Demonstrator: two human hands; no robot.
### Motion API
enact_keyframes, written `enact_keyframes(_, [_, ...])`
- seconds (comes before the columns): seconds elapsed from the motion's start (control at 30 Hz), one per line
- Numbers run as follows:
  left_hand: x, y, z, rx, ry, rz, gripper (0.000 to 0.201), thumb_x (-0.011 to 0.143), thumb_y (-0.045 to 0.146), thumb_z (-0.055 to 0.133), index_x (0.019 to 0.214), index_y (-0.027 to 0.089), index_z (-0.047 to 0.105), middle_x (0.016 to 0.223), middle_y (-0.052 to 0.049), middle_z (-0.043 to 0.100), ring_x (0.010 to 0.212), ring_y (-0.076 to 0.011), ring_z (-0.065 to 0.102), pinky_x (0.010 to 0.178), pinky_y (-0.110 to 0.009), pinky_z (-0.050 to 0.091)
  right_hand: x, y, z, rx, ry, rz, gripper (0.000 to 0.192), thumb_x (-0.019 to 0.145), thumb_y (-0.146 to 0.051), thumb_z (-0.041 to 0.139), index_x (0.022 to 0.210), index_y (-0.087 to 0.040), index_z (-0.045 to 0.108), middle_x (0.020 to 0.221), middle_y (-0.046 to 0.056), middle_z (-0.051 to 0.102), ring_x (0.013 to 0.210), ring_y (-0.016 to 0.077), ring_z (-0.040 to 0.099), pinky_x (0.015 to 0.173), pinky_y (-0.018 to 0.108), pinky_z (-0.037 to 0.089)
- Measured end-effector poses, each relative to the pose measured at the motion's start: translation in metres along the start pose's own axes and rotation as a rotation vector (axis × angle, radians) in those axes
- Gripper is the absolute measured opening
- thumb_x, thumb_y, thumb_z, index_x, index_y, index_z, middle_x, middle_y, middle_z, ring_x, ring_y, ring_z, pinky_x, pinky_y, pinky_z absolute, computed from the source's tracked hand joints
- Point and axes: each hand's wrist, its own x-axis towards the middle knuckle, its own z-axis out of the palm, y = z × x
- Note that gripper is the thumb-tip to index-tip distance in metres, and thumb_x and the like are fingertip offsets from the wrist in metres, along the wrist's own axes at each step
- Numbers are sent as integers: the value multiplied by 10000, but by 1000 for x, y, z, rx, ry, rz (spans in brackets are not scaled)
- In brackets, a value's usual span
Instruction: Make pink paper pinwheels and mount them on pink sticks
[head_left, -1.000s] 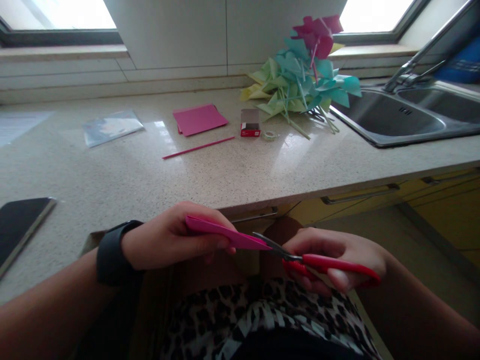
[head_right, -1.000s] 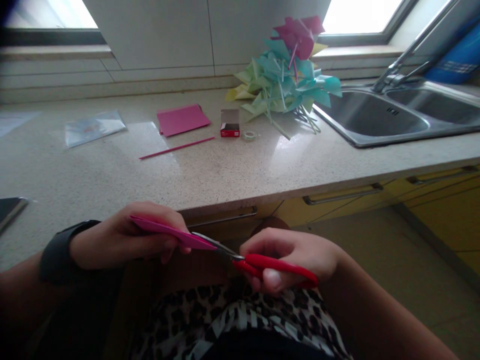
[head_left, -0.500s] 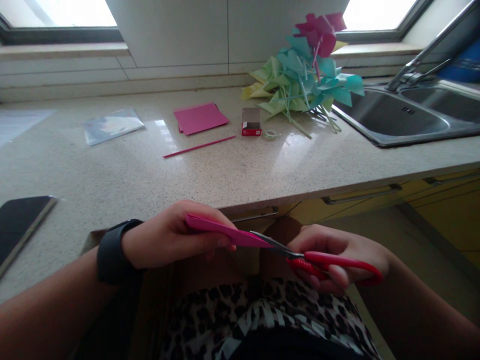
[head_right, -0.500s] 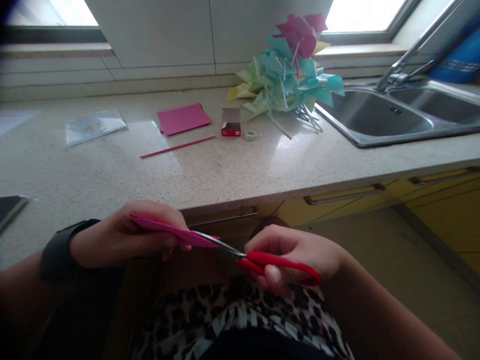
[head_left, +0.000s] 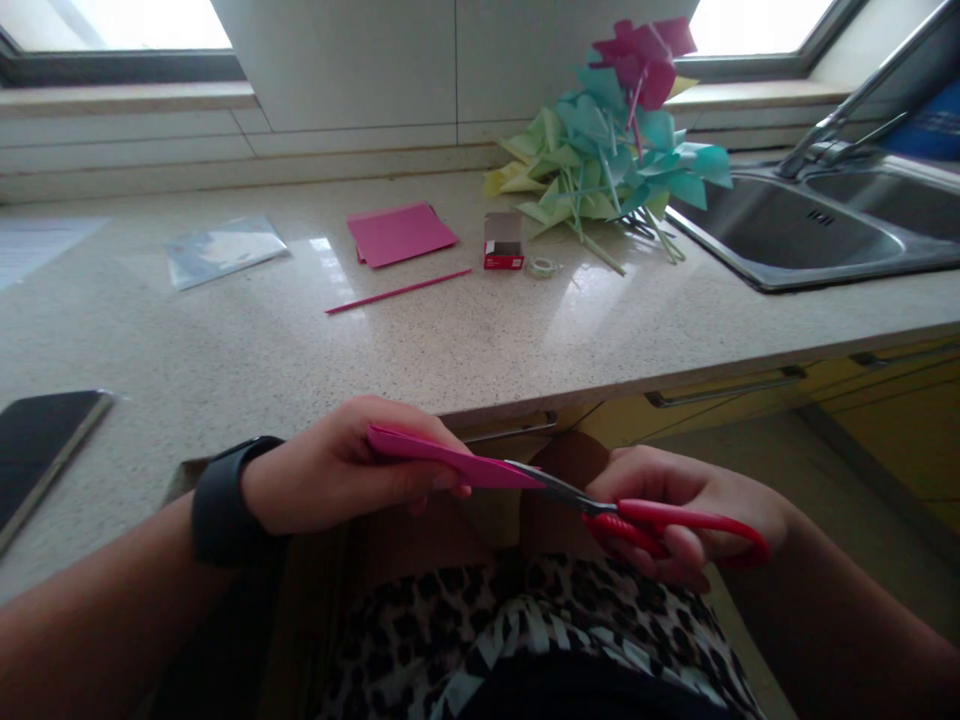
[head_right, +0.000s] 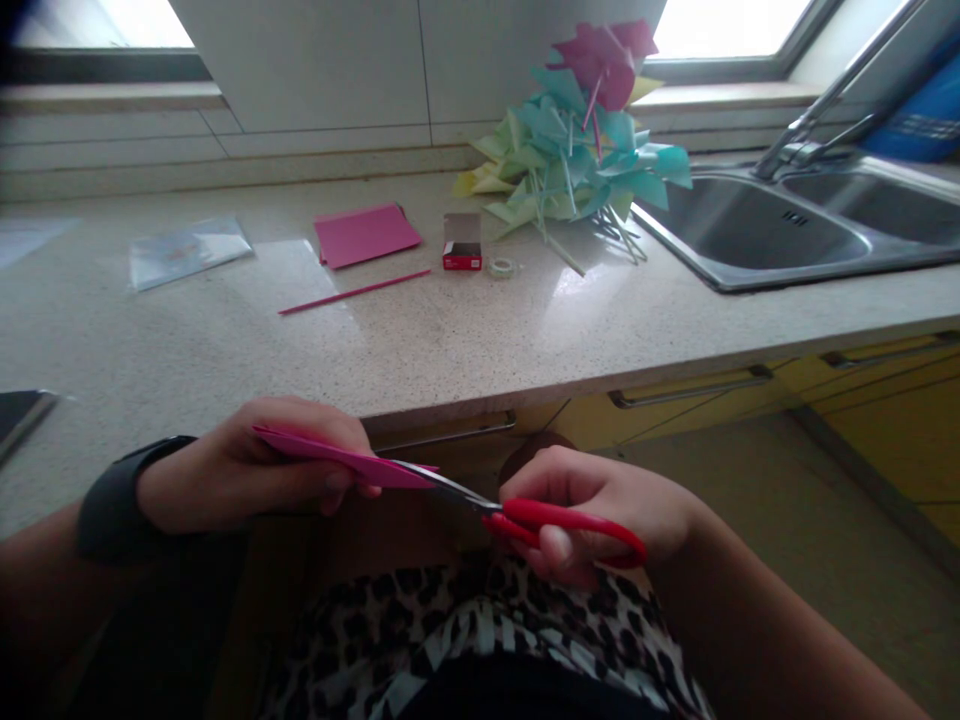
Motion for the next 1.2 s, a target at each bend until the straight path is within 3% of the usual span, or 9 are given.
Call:
enact_keyframes(0.7, [0,-1,0,14,-3,8,153,939,131,624,1027,139,749,896,-55,767,666,-92,650,620,-178,548,-4,3,-4,-153,11,-1,505,818,-614,713,736,-130,592,529,-25,516,382,57,442,332,148,340])
enact_keyframes(1.2, [0,-2,0,40,3,24,154,950,152,614,1017,126,750,873,-65,755,659,-103,645,616,-192,536,-2,6,-1,-40,8,-16,506,767,-596,775,706,-128,590,502,-43,500,351,40,422,313,122,325])
